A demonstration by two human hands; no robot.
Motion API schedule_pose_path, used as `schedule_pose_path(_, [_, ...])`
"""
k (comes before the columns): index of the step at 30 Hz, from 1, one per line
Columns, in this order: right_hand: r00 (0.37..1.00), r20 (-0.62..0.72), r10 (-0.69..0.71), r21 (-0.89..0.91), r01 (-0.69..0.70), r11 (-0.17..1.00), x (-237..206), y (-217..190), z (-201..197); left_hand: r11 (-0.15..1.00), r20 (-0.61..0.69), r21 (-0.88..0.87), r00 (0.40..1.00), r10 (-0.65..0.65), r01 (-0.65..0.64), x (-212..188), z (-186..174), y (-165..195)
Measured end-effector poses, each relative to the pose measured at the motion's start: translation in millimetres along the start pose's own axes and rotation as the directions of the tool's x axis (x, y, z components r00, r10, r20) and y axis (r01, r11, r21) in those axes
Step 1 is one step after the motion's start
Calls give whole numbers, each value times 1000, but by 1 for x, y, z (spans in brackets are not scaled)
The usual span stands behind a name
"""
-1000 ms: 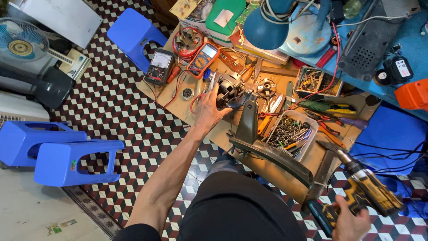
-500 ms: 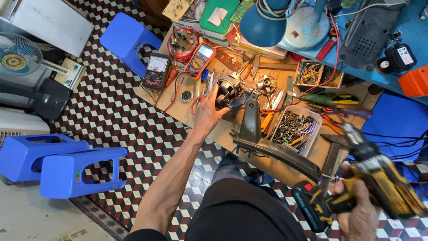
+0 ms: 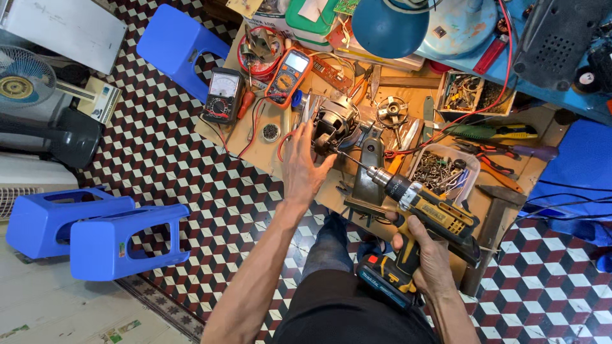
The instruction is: The person works on a small electric motor or generator mounted in a bench vise. They use pliers to adjust internal components, select screws and parts from a container, and use a cordless drill to tighten screws. The person also applies liquid from a bottle to the assembly and connects wires to a power source before moving the unit to a stool.
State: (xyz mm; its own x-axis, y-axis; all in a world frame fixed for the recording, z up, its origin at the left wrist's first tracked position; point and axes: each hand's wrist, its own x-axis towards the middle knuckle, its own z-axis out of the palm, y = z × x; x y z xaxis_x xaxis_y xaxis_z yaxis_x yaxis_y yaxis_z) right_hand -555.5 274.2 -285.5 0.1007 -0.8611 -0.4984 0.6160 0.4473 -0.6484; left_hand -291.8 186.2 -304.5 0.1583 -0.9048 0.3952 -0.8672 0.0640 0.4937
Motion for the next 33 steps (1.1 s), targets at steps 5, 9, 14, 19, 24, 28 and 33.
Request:
schedule_pose_path(5, [1000,-24,10,32,-9,999,2,5,-6,460,352,-548,692,-630,698,-45,27,17])
schedule_pose_path(9, [999,-33,26,34,-25,999,4,9,-9,-277,673,-702,486,-558,656,-46,62,3])
schedule_pose_path(14, [997,13,80,134,-81,988,8,14,-15,-486,719,-694,479,-503,531,-38,78,-6])
schedule_pose_path(19, [995,25,92,151,-95,984,13,17,-17,-498,714,-699,460,-528,514,-31,79,-8])
schedule_pose_path(24, [993,50,103,159,-110,981,15,18,-16,-488,722,-691,473,-506,533,-30,79,-11])
schedule_pose_path(28, [994,70,87,177,-99,979,16,22,-15,-500,733,-679,457,-504,538,-29,78,-11])
schedule_pose_path(33, [994,59,88,170,-96,981,16,24,-18,-488,715,-698,479,-509,524,-30,80,-12])
